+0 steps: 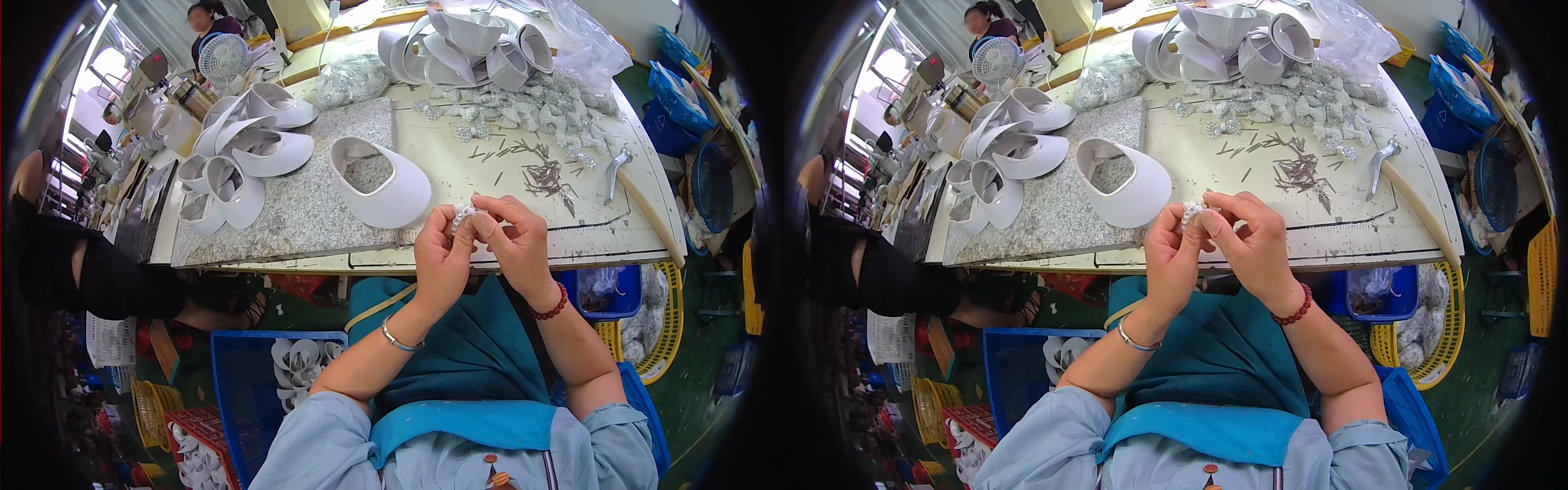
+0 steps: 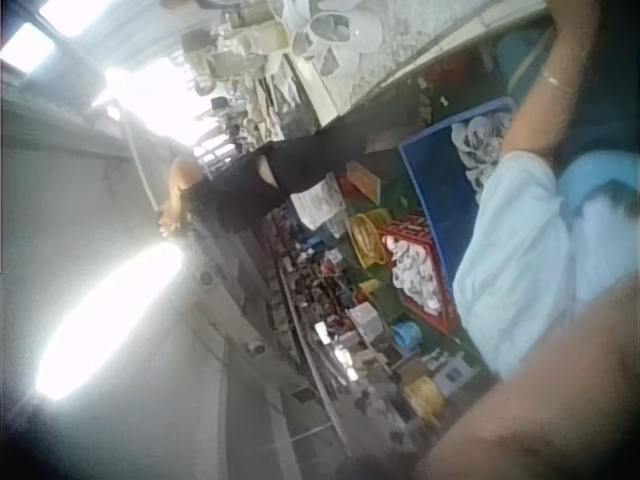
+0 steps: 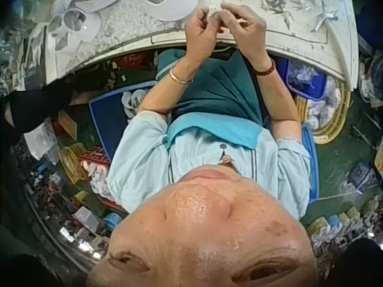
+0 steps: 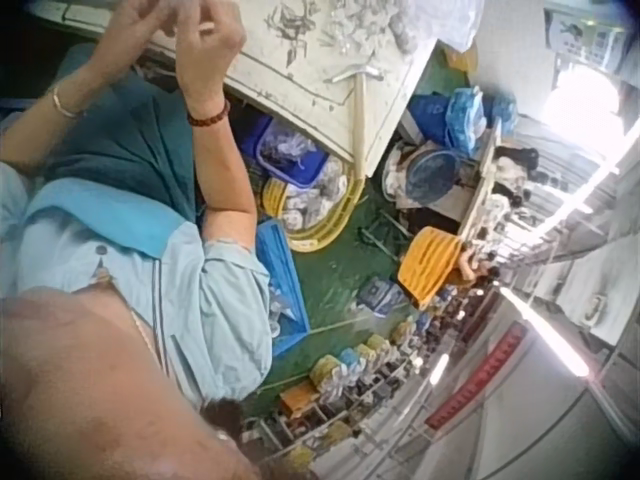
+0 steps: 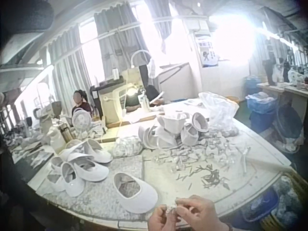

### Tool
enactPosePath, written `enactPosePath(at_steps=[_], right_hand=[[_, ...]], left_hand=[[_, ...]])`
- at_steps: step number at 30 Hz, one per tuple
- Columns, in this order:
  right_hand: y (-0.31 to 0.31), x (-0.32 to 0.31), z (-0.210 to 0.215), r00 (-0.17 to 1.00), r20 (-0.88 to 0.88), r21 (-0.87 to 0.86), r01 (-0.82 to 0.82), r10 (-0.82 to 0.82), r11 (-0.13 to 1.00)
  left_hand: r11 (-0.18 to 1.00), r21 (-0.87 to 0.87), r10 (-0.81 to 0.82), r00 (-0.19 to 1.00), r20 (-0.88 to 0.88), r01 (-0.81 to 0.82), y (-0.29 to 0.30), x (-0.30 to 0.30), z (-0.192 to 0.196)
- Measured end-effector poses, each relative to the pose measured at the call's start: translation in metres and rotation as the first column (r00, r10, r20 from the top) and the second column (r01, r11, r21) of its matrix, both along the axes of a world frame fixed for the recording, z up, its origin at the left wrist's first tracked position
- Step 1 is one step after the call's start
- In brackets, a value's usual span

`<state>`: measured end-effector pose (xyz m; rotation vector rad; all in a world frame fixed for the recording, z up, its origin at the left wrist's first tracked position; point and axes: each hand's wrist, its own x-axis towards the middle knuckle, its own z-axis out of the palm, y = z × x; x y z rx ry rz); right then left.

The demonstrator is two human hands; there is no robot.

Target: The person attaches decorative rhinestones to shoe uppers by hand and hammers the assembled pieces flat with a hammer.

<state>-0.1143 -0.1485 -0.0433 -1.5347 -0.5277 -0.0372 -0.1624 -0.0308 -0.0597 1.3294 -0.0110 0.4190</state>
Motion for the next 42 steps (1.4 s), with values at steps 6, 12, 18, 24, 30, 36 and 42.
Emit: enactPosePath(at_steps=[6,12,18,24,30,36,42], right_hand=[[-0.005,0.005,-0.007,0.997,-0.067,0.109,-0.02,0.027,0.994],[-0.02,0.009,-0.011,0.991,-0.137,0.118,0.007,0.009,0.993],[-0.019,0.004,-0.013,0.985,-0.156,0.105,-0.063,0.079,0.992],[-0.014,-0.014,0.026,0.943,0.333,0.005,-0.017,0.015,1.0],[0.003,-0.019,0.056,0.707,0.707,-0.082,0.085,-0.002,0.993],[-0.001,-0.015,0.054,0.537,0.842,-0.252,0.328,0.04,0.91],[-0.003,-0.015,0.053,0.514,0.844,-0.347,0.308,0.152,0.886]], left_hand=[[0.84,0.53,0.079,0.992,0.095,-0.118,0.026,-0.01,0.023],[-0.168,0.914,0.205,0.894,0.398,-0.369,0.088,-0.009,0.046],[-0.031,0.968,0.14,0.957,0.252,-0.25,0.098,-0.009,0.047],[0.336,0.796,0.14,0.862,0.487,-0.504,0.084,-0.008,0.069],[0.946,0.323,-0.025,1.0,0.004,0.023,0.056,-0.012,0.079],[0.95,0.304,-0.033,0.989,-0.141,0.075,0.063,-0.016,0.076],[0.975,0.223,0.002,0.996,-0.087,0.018,0.065,-0.012,0.064]])
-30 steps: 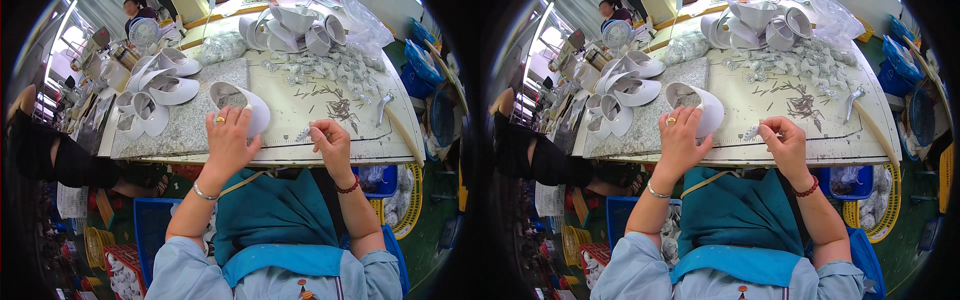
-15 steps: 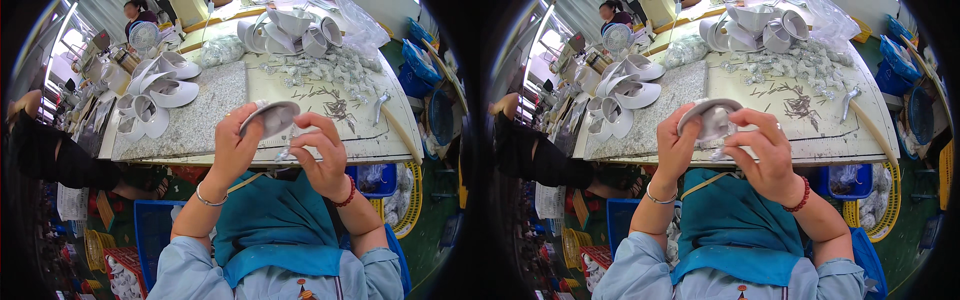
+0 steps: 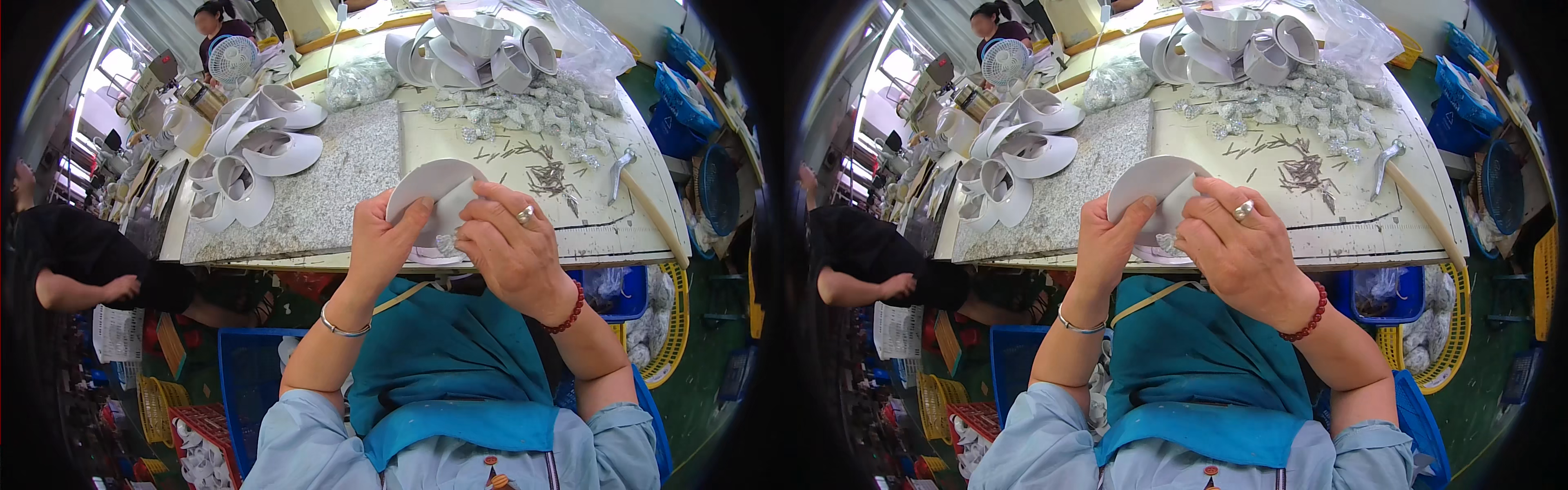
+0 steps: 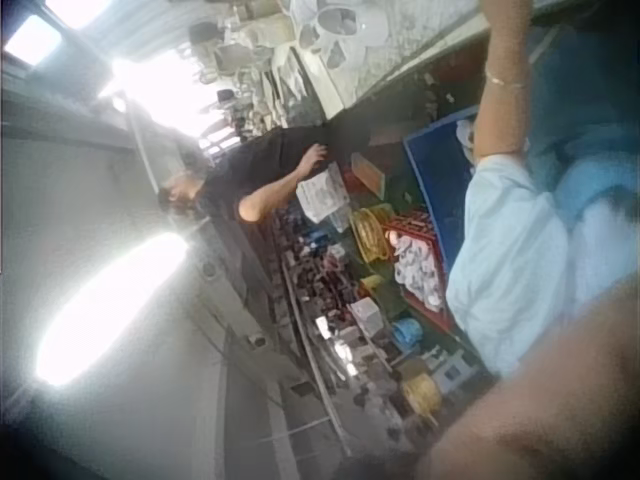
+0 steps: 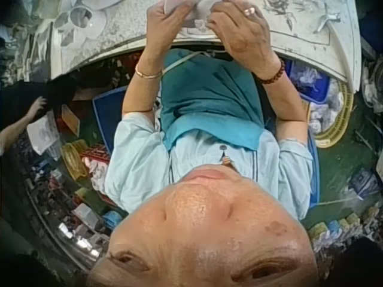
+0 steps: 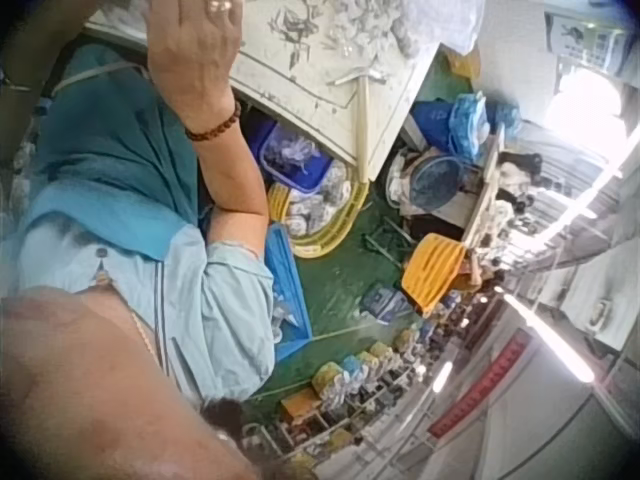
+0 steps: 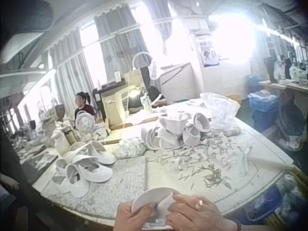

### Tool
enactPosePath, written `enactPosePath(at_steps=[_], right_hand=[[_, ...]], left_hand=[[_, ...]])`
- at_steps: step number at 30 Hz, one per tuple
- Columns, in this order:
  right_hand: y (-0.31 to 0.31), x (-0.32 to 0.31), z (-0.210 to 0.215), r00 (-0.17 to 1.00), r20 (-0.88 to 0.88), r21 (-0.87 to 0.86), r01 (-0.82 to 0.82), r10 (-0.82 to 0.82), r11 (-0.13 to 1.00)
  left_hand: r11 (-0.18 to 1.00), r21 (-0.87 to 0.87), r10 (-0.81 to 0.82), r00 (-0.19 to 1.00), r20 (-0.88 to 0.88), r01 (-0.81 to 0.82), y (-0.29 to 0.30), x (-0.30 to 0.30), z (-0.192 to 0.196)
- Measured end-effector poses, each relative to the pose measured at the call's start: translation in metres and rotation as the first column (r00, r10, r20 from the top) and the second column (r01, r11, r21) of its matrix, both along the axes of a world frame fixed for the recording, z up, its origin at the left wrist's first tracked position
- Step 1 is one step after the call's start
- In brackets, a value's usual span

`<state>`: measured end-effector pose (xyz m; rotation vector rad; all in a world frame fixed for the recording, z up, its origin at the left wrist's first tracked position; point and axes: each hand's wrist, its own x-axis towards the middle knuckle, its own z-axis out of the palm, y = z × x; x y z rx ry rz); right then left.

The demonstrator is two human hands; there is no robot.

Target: The person attaches decorative rhinestones to shoe uppers by hand and hammers the assembled pieces flat with a hammer.

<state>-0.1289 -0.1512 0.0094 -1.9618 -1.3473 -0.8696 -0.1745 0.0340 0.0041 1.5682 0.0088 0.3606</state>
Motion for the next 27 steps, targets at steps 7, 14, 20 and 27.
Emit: enactPosePath(at_steps=[7,14,20,27], right_hand=[[-0.001,-0.001,0.017,0.993,-0.078,0.08,-0.079,0.085,0.994],[-0.003,-0.005,0.014,0.983,-0.165,0.126,-0.059,0.079,0.99],[-0.009,-0.006,0.02,1.0,-0.028,0.03,0.005,-0.004,1.0],[-0.009,-0.01,0.014,0.978,-0.208,0.019,-0.029,0.033,0.999]], left_hand=[[0.985,0.171,0.009,0.998,-0.056,0.001,-0.001,-0.008,0.0],[0.992,0.074,-0.097,0.995,-0.023,0.098,-0.005,-0.008,-0.003],[0.989,0.056,-0.132,0.989,-0.061,0.135,-0.005,-0.008,0.0],[0.989,0.123,-0.087,0.996,0.035,0.082,-0.011,-0.009,-0.001]])
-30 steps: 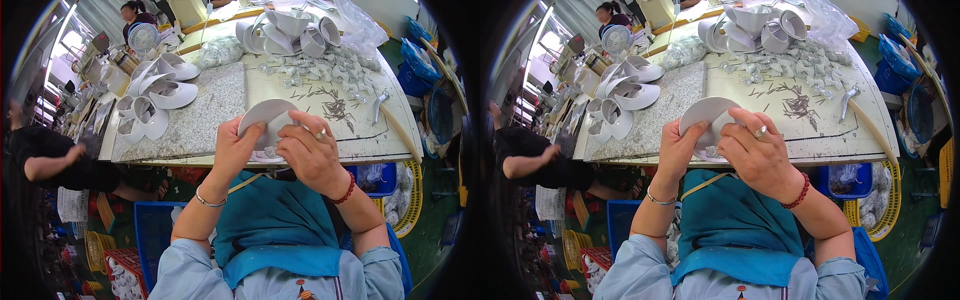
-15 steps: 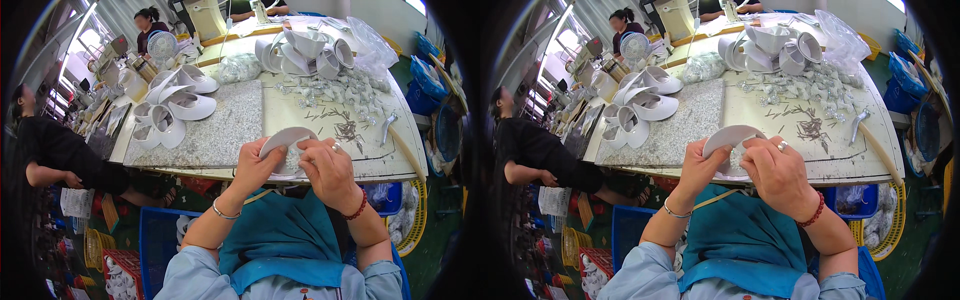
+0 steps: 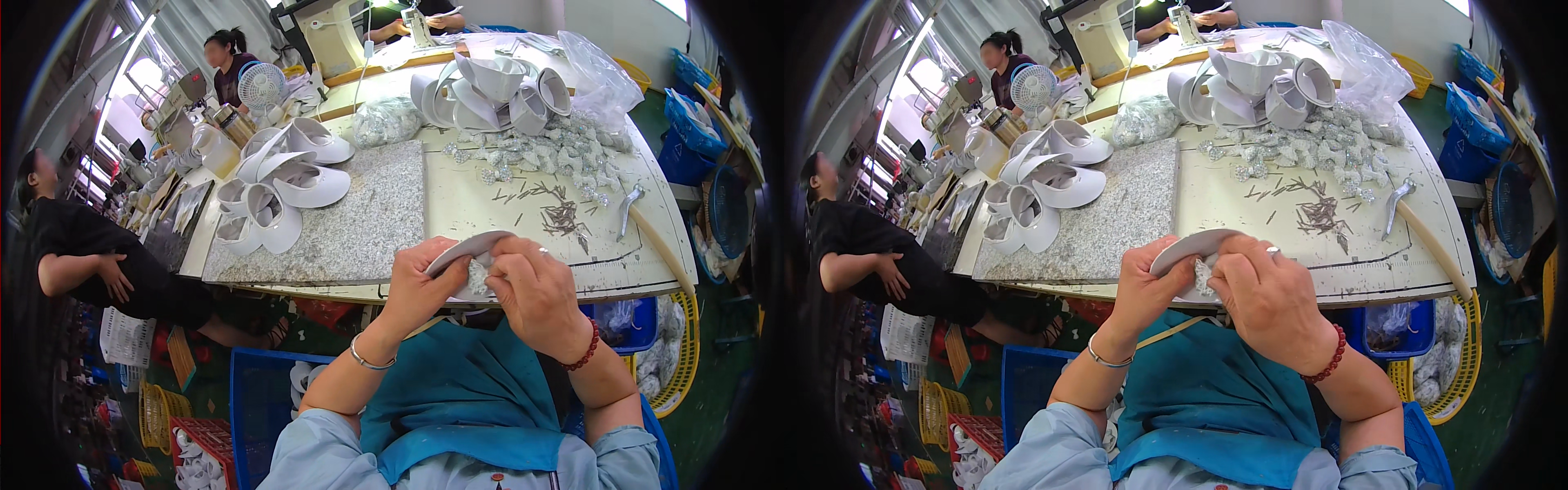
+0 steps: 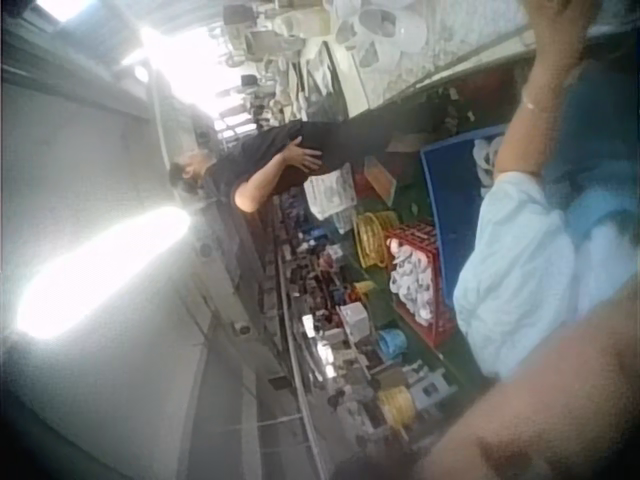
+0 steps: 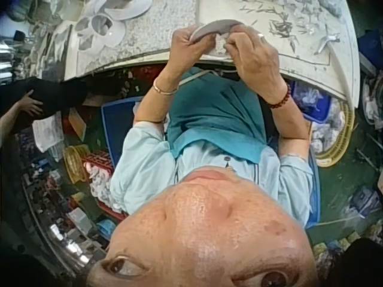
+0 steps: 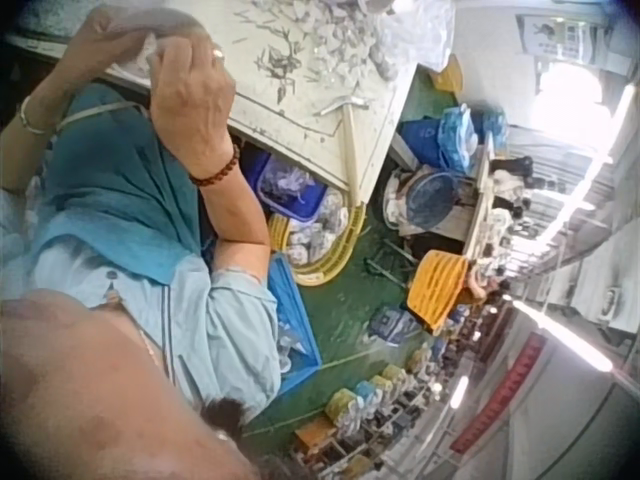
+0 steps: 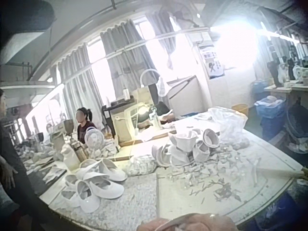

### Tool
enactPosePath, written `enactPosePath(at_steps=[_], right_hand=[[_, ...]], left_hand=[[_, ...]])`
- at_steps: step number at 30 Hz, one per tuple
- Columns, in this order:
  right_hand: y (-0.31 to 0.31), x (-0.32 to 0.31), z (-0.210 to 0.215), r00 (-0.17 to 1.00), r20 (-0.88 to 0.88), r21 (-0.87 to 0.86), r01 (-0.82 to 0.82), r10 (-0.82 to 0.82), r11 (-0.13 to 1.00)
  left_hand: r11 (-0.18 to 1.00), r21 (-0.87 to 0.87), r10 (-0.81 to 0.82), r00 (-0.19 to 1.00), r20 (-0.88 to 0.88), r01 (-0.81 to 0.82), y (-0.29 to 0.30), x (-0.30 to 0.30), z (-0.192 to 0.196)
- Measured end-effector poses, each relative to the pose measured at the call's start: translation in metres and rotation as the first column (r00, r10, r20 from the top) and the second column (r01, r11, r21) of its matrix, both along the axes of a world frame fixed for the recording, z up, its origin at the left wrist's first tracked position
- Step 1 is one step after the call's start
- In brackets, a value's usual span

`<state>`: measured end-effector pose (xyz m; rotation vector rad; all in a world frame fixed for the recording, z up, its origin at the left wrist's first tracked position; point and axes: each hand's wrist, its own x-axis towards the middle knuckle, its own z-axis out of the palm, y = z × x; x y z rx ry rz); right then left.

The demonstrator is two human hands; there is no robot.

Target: The person attaches decorative rhinestones to shoe uppers by hand and hammers the assembled pieces flat with a hammer.

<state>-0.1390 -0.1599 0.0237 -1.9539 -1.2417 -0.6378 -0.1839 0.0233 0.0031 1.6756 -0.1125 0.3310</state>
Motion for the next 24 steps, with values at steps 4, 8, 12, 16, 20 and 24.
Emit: enactPosePath(at_steps=[4,8,12,16,20,24], right_hand=[[0.0,0.002,-0.003,0.998,-0.021,0.085,0.068,-0.067,0.994],[-0.003,0.003,-0.019,0.985,-0.172,-0.037,0.013,-0.019,0.999],[-0.003,0.006,-0.027,0.921,-0.373,0.071,-0.086,0.107,0.994],[-0.001,0.007,-0.019,0.853,-0.487,0.249,-0.071,0.188,0.966],[-0.004,0.012,-0.023,0.769,-0.597,0.279,-0.068,0.228,0.958],[-0.003,0.014,-0.028,0.763,-0.573,0.344,-0.109,0.3,0.933]], left_hand=[[0.999,0.029,-0.024,1.0,-0.013,0.024,-0.001,-0.002,-0.001],[0.996,0.044,0.069,0.997,0.043,-0.071,-0.006,-0.002,-0.003],[0.94,0.187,0.197,0.9,0.389,-0.286,-0.017,0.0,-0.001],[0.81,0.514,0.081,0.923,0.377,-0.281,-0.011,-0.005,0.0],[0.765,0.547,-0.089,0.784,0.614,-0.341,-0.017,0.004,0.003],[0.759,0.579,-0.095,0.828,0.553,-0.299,-0.011,0.004,-0.002]])
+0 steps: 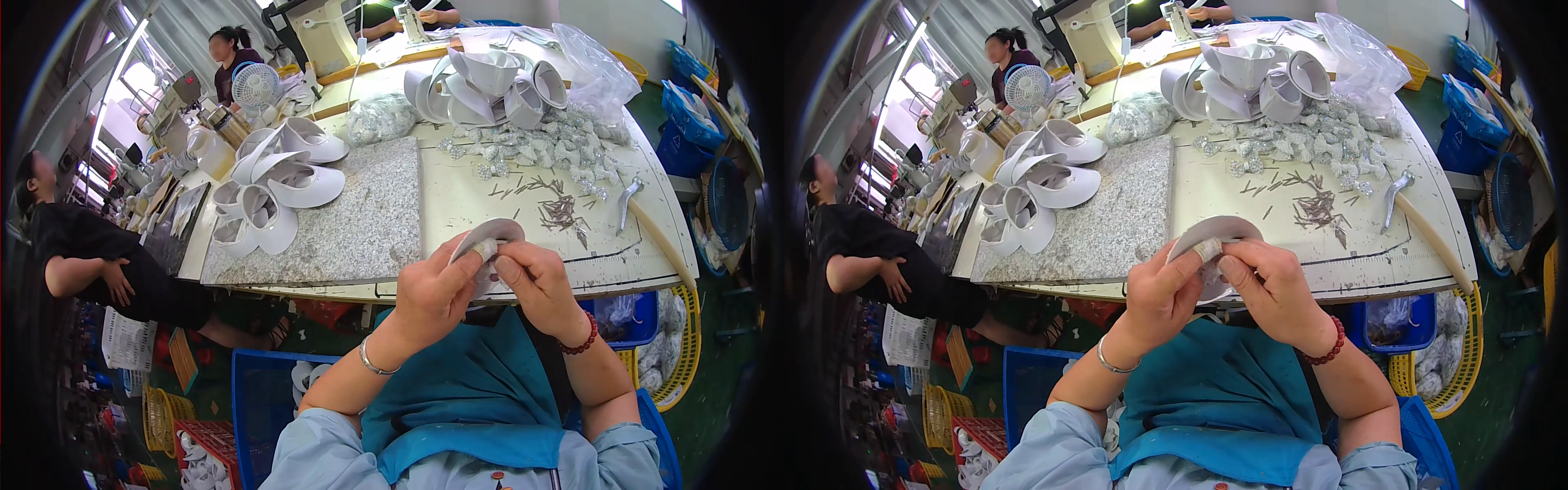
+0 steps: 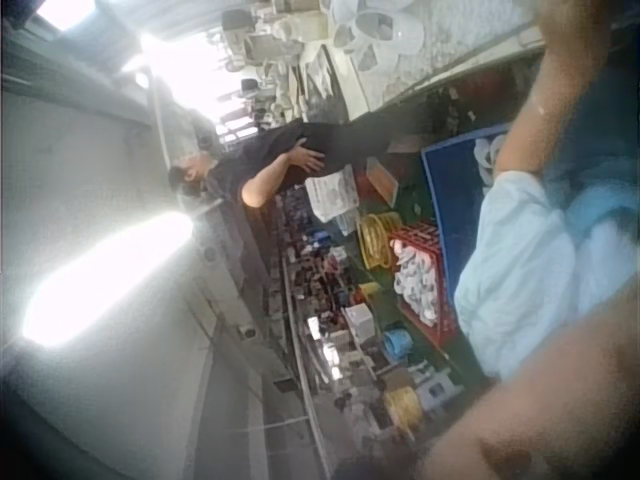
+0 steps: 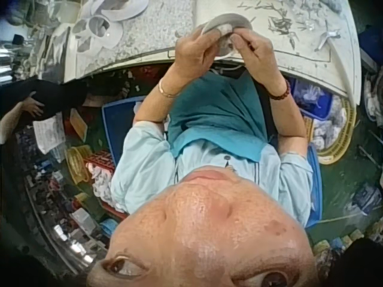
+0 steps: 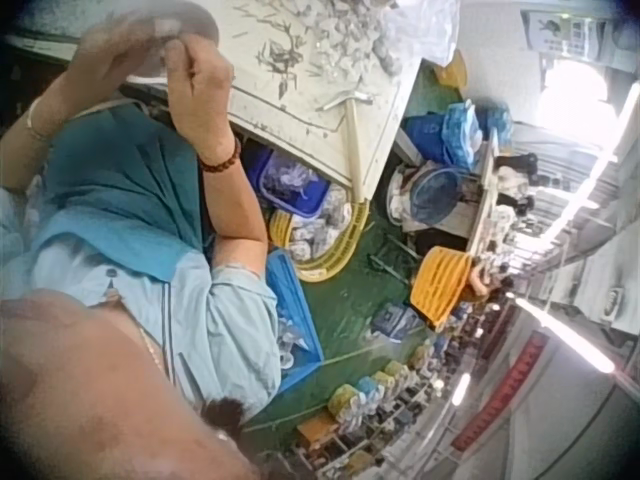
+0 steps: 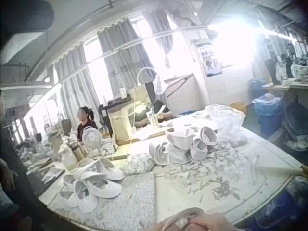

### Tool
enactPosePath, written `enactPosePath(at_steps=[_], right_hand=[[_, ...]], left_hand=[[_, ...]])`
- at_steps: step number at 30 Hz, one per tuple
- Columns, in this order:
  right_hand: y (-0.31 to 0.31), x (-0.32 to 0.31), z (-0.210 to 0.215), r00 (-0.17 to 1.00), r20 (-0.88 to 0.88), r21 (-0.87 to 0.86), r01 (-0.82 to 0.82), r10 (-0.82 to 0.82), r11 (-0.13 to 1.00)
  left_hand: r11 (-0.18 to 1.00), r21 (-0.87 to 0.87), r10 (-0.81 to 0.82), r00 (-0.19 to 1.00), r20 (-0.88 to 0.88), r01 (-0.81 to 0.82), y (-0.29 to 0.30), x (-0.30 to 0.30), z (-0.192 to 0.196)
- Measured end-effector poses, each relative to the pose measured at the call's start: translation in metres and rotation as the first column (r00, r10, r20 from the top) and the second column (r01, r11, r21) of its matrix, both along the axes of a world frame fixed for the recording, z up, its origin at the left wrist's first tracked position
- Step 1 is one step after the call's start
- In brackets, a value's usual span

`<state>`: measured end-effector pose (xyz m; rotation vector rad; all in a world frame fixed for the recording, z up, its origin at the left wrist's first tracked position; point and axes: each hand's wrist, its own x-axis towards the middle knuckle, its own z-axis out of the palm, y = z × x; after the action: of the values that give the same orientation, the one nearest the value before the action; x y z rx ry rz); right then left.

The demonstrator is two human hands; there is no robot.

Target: The person attaches decorative rhinestones to shoe uppers by hand and hammers the assembled pieces flat with a hammer.

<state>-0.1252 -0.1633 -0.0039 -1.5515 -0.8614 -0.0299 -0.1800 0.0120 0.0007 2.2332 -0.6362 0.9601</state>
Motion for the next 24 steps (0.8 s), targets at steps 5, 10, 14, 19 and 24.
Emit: enactPosePath(at_steps=[5,10,14,19,24], right_hand=[[-0.007,0.003,0.006,0.978,-0.177,-0.075,-0.129,0.114,0.989],[-0.008,0.007,0.013,0.821,-0.501,0.079,-0.274,0.276,0.959],[-0.012,0.014,0.01,0.836,-0.481,0.038,-0.281,0.264,0.959],[-0.013,0.015,0.007,0.668,-0.637,0.157,-0.376,0.385,0.913],[-0.014,0.015,-0.001,0.624,-0.67,0.2,-0.37,0.402,0.907]], left_hand=[[1.0,-0.023,0.003,0.998,-0.066,-0.004,0.0,0.0,-0.002],[1.0,0.002,0.003,1.0,-0.024,-0.003,0.001,0.0,-0.005],[0.999,0.025,0.021,0.998,-0.054,-0.02,-0.004,-0.002,0.004],[1.0,-0.015,-0.001,0.999,-0.032,0.001,-0.005,-0.005,0.003],[0.997,-0.066,0.026,0.991,-0.129,-0.035,-0.009,-0.011,0.011]])
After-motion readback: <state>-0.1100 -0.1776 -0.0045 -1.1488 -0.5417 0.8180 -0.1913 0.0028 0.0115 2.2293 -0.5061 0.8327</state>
